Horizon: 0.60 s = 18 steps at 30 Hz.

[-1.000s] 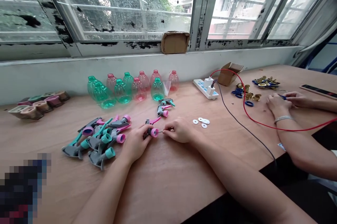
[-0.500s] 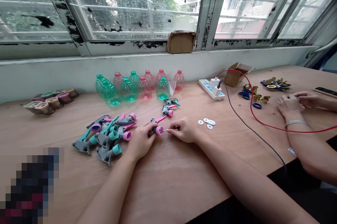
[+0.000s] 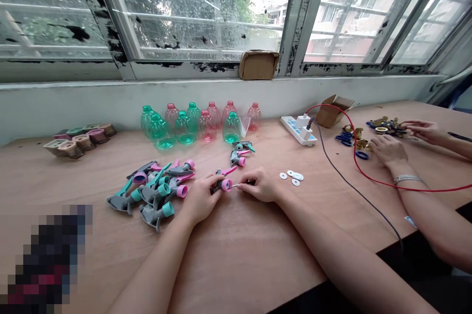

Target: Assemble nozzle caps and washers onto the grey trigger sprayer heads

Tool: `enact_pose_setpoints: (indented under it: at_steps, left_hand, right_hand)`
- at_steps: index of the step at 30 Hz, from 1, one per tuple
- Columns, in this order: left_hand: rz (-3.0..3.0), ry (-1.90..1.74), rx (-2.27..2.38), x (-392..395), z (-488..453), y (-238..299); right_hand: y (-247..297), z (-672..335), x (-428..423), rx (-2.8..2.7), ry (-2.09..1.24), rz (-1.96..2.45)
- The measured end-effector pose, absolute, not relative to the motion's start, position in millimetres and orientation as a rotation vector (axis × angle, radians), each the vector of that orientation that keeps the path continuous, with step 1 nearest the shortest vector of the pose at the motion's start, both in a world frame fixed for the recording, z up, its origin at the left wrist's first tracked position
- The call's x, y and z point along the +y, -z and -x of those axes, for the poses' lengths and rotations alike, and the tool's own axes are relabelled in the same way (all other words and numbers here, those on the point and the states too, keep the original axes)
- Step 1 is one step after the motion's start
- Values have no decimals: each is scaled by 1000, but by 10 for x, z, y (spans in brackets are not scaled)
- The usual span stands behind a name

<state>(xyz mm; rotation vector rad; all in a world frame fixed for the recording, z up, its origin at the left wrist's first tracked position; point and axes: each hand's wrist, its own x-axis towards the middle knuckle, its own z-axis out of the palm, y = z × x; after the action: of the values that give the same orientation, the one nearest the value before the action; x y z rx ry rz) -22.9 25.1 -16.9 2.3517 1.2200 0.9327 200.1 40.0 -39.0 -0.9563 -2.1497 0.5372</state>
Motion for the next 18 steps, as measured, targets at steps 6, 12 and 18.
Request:
enact_pose_setpoints:
  at_steps: [6,12,18]
  left_hand:
    - [-2306,-972,1223,255,233,174]
    - [-2286,-974,1244,232,214,149]
    - [-2331,-999,1264,199,200,116]
  right_hand:
    - [375,-1976,388,-2100,-570,897]
    - [370,-1963,374,-2094,-509,927]
    - [347,-1957,344,-2086,-478,946]
